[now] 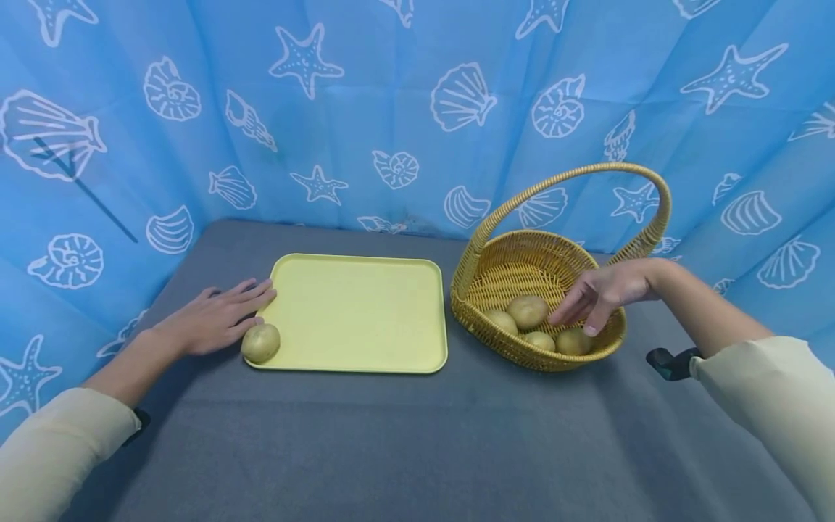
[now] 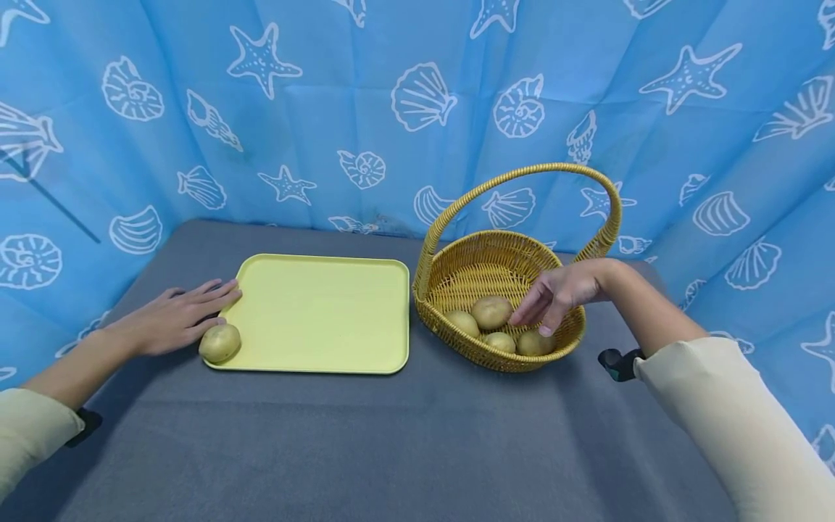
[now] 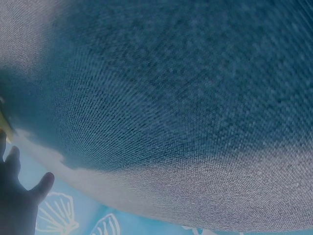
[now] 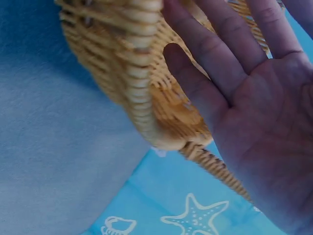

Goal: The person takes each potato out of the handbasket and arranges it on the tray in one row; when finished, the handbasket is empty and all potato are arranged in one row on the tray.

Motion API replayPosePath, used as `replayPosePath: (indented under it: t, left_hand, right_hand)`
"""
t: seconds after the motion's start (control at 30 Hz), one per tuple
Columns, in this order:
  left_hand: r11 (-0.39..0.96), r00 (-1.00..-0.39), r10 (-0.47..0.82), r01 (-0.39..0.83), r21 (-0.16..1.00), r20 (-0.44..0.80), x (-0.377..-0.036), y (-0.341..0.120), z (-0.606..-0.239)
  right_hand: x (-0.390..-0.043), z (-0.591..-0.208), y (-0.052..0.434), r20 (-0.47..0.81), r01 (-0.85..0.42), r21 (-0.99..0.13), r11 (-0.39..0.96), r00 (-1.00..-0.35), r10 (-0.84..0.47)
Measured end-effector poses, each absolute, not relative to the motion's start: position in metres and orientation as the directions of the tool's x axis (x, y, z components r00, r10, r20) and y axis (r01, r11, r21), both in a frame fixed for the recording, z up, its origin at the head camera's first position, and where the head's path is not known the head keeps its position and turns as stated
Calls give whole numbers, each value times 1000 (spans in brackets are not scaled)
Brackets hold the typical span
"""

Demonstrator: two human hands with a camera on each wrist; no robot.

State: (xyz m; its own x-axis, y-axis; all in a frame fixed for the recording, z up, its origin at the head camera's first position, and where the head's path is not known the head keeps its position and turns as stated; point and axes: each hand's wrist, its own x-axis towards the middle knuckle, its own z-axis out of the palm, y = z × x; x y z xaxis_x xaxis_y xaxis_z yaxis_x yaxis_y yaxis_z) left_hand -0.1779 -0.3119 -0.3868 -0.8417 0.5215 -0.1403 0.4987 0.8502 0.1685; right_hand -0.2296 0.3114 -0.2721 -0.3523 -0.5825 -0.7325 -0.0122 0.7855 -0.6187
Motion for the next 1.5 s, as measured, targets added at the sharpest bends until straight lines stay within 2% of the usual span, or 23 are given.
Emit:
replayPosePath:
  t: [0.27, 0.6, 0.93, 1.07, 1.2, 1.4, 1.5]
  left_hand:
    - [848, -840, 525, 502, 169, -139, -178, -311, -387]
    - [843, -834, 535, 515, 154, -136, -180, -312, -387]
    - [847, -837, 528, 507, 158, -142, -179, -311, -385]
    - [848, -838, 527, 507, 155, -142, -179, -310, -383]
    - [849, -838, 527, 507, 150, -143, -178, -310, -382]
    - [847, -835, 529, 511, 145, -152, -177, -310, -384]
    - [847, -834, 530, 514, 136, -152, -177, -310, -383]
  right_hand:
    - [-235, -287, 312, -780, -53, -546, 836, -331, -531]
    - [-238, -297, 307, -797, -100, -496, 863, -342, -497]
    - [-232, -290, 304, -782, -116, -486, 866, -386, -490]
    - [-226, -282, 301, -767, -107, -510, 854, -393, -507]
    - [-220, -270, 296, -716, -175, -556, 813, -395, -575]
    - [-212, -254, 284, -556, -270, -694, 668, -389, -735]
    - [-207, -248, 270, -471, -311, -754, 579, -359, -806]
